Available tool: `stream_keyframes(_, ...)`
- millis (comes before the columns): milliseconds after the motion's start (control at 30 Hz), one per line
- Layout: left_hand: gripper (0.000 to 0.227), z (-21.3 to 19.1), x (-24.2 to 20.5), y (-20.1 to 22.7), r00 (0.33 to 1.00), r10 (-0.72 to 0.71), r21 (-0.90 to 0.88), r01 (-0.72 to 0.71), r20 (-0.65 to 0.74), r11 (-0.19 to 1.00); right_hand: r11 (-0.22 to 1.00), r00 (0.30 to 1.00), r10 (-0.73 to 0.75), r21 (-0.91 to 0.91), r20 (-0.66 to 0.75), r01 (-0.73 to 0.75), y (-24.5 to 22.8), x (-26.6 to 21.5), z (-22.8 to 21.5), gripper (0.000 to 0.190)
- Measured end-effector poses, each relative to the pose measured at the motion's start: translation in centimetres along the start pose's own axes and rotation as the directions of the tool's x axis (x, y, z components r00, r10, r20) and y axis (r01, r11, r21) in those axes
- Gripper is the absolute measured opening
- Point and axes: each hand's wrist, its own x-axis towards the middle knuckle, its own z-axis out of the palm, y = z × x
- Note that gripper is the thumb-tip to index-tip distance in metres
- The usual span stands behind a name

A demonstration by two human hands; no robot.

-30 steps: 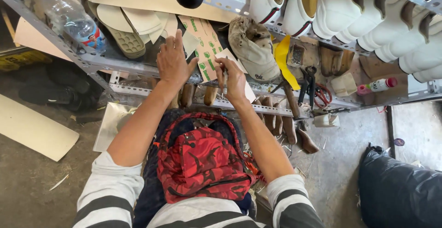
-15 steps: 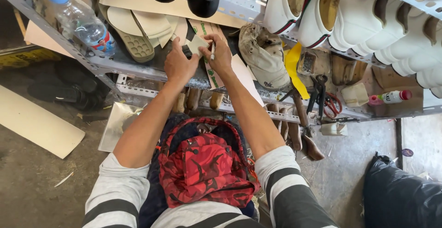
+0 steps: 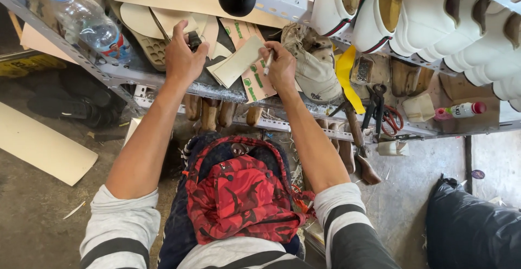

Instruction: The person sits on the floor in a workshop, holding a white shoe and a pair of pliers. They then retrieve a red bag, take out a piece of paper, and write on it with a pen. The person also handles a yellow shoe part and a white curved piece, writing on them as well.

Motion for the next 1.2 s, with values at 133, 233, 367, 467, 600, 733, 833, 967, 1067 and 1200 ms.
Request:
stream_keyframes(133,0.062,0.1,-0.5,0.0,0.996,0.074,0.159,-0.081,0.048,0.984,0.974,0.998,-0.046,0.221,-0.045,0.055,1.1,-0.8,-1.8,0.013)
stream_keyframes(233,0.064,0.3,-0.8,-0.1,0.989,0.13,0.215,-0.143,0.074,0.966,0.973,0.992,-0.119,0.195,-0.04,0.124,1.1,-1.5,-3.1,0.021)
stream_keyframes(367,0.061,1.1,-1.4,-0.5,0.99,0.09,0.241,-0.115,0.111,0.964,0.985,0.987,-0.158,-0.068,0.008,0.158,1.9,-1.5,-3.1,0.021)
stream_keyframes(467,0.059,2.4,-1.2,-3.3,0.977,0.211,0.23,-0.212,0.027,0.95,0.987,0.987,-0.161,-0.024,-0.03,0.16,3.5,-0.6,-1.2,0.018)
stream_keyframes(600,0.061,3.0,-1.1,-4.3,0.968,0.251,0.257,-0.242,-0.004,0.936,0.993,0.993,-0.112,-0.023,-0.021,0.111,1.6,0.1,-0.6,0.011)
stream_keyframes(733,0.058,2.9,-1.6,-3.7,0.968,0.252,0.273,-0.247,0.018,0.93,0.992,0.992,-0.088,0.079,-0.095,0.096,-0.7,-0.4,-2.1,0.01)
stream_keyframes(833,0.058,2.4,-2.3,-3.6,0.969,0.245,0.277,-0.244,0.031,0.929,0.964,0.985,-0.066,0.243,-0.16,0.105,-2.3,-2.2,-4.7,0.011)
stream_keyframes(967,0.055,1.1,-4.6,-3.1,0.939,0.344,0.362,-0.318,-0.007,0.876,0.945,0.975,-0.087,0.291,-0.206,0.146,-1.2,-5.5,-7.6,0.018)
stream_keyframes(1067,0.055,0.8,-6.6,-4.1,0.853,0.51,0.394,-0.433,-0.113,0.811,0.968,0.973,-0.065,0.225,-0.22,0.115,-1.1,-8.1,-8.8,0.021)
stream_keyframes(1200,0.046,1.4,-10.5,-4.3,0.875,0.472,0.083,-0.465,-0.11,0.881,0.968,0.983,-0.057,0.232,-0.175,0.097,-2.4,-10.5,-9.0,0.018)
